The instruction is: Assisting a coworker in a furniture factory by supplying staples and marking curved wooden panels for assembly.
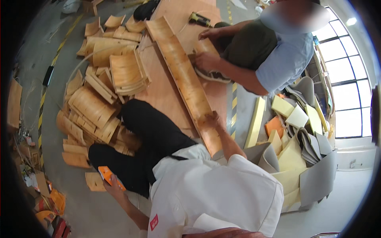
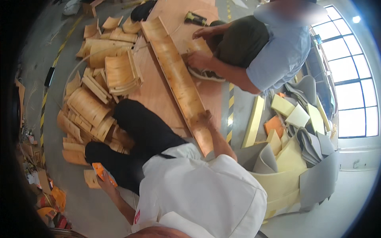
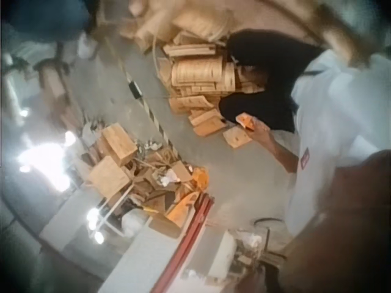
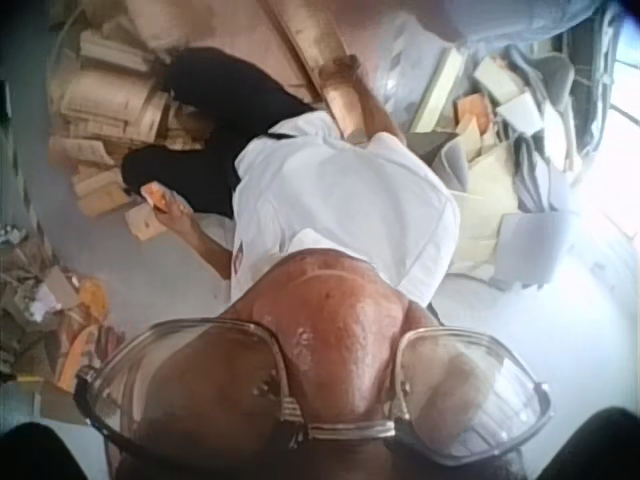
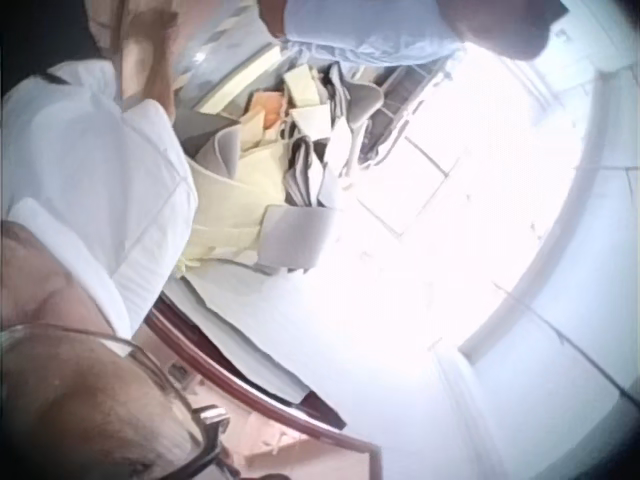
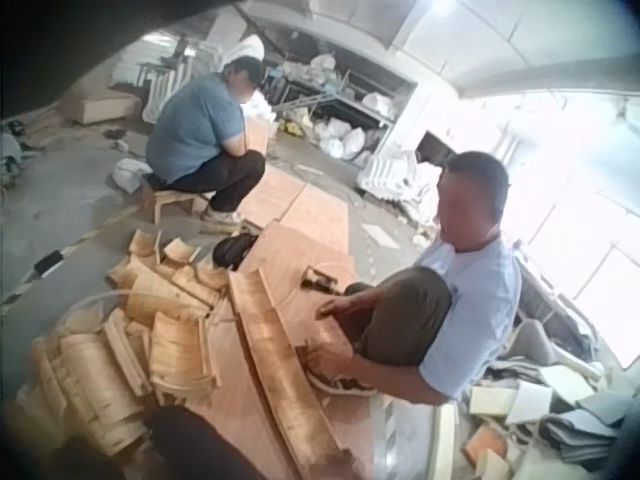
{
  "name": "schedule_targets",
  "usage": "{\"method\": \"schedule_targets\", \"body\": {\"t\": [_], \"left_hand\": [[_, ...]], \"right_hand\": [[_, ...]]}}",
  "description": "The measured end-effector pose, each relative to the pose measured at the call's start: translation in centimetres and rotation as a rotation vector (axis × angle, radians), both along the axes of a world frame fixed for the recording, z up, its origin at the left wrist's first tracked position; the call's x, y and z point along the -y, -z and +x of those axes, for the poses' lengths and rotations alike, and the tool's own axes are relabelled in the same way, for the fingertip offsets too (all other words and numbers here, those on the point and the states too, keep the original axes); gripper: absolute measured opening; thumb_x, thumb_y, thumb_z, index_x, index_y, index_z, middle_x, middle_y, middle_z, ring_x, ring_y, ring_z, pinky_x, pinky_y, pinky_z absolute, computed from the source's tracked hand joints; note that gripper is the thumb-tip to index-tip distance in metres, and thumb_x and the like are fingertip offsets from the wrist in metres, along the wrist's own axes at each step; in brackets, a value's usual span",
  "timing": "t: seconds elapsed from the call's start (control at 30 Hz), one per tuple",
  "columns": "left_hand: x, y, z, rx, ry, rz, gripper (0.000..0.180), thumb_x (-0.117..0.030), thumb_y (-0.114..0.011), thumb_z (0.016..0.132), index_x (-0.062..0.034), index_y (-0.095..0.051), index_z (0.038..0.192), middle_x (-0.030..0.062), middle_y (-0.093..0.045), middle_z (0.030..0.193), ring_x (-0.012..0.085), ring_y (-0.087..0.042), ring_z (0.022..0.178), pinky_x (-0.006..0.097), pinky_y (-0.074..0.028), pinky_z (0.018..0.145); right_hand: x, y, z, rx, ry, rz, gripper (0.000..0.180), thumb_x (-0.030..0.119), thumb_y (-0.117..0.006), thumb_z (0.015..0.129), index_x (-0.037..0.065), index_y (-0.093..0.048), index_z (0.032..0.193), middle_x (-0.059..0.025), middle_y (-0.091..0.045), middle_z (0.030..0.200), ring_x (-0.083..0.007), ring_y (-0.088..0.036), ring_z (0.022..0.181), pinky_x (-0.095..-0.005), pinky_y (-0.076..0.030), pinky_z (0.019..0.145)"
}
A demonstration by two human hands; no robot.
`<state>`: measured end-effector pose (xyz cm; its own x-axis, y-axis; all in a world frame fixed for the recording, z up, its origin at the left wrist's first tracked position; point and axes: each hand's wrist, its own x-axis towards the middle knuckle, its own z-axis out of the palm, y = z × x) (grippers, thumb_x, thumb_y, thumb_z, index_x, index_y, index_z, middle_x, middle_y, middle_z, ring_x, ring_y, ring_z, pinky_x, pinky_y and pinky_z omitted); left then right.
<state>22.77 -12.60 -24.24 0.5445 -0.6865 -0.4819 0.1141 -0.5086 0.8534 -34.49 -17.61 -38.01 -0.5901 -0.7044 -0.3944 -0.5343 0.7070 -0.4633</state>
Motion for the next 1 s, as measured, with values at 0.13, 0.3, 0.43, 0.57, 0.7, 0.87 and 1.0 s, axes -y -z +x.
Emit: {"method": "schedule_targets", "body": {"t": [0.13,0.3,0.43,0.57,0.7,0.87,1.0], "left_hand": [[-0.4,-0.5,-0.2,0.083,-0.057,0.062,0.055,-0.022,-0.068,0.089,0.0045,-0.046,0.131,0.0095,-0.056,0.109,0.0182,-0.055,0.096,0.031,-0.044,0.088],[0.1,2.5,-0.5,0.117,0.038,-0.065,0.048,-0.026,-0.067,0.090,0.0037,-0.051,0.125,0.0073,-0.058,0.104,0.0147,-0.057,0.094,0.029,-0.045,0.086],[-0.2,1.9,-0.4,0.132,-0.005,-0.040,0.047,-0.025,-0.068,0.090,0.0031,-0.052,0.123,0.0071,-0.058,0.103,0.0144,-0.056,0.094,0.029,-0.045,0.085],[-0.4,1.0,-0.2,0.075,0.012,-0.061,0.062,-0.027,-0.073,0.086,0.0067,-0.046,0.130,0.0124,-0.057,0.113,0.0179,-0.056,0.101,0.030,-0.044,0.090],[-0.1,0.8,-0.6,0.042,0.011,-0.038,0.078,-0.032,-0.078,0.080,0.0117,-0.042,0.134,0.0183,-0.056,0.121,0.0217,-0.057,0.108,0.031,-0.045,0.094],[-0.3,2.0,-0.5,0.114,0.037,0.018,0.088,-0.039,-0.078,0.078,0.0130,-0.038,0.137,0.0232,-0.054,0.126,0.0285,-0.056,0.115,0.035,-0.043,0.099],[-0.8,3.8,0.5,0.170,0.053,0.086,0.079,-0.032,-0.078,0.079,0.0095,-0.042,0.136,0.0193,-0.056,0.123,0.0261,-0.057,0.110,0.036,-0.044,0.096]], "right_hand": [[1.1,-3.3,2.1,-0.241,-0.199,0.087,0.063,0.043,-0.073,0.078,0.006,-0.059,0.127,-0.0251,-0.062,0.120,-0.0372,-0.060,0.111,-0.0432,-0.046,0.092],[3.5,-4.5,5.3,-0.740,-0.305,-0.325,0.055,0.028,-0.078,0.076,0.001,-0.056,0.119,-0.0248,-0.063,0.104,-0.0417,-0.061,0.097,-0.0456,-0.048,0.085],[8.6,-7.2,14.0,0.222,-0.377,-0.422,0.055,0.027,-0.076,0.080,-0.001,-0.054,0.123,-0.0257,-0.059,0.116,-0.0414,-0.056,0.111,-0.0466,-0.044,0.097],[9.8,-13.0,22.7,0.249,-0.737,-0.416,0.067,0.034,-0.074,0.082,-0.002,-0.047,0.132,-0.0268,-0.053,0.128,-0.0419,-0.051,0.119,-0.0453,-0.041,0.102],[9.2,-13.0,27.6,-0.241,-0.930,-0.445,0.087,0.046,-0.074,0.079,-0.005,-0.039,0.139,-0.0292,-0.045,0.136,-0.0441,-0.046,0.124,-0.0483,-0.039,0.103],[9.7,-12.7,27.1,-0.152,-0.933,-0.457,0.090,0.048,-0.074,0.077,-0.006,-0.037,0.140,-0.0303,-0.045,0.135,-0.0444,-0.046,0.124,-0.0495,-0.037,0.104],[9.9,-12.6,27.0,-0.126,-0.899,-0.434,0.092,0.049,-0.075,0.076,-0.005,-0.037,0.140,-0.0296,-0.045,0.137,-0.0448,-0.046,0.125,-0.0494,-0.037,0.105]]}}
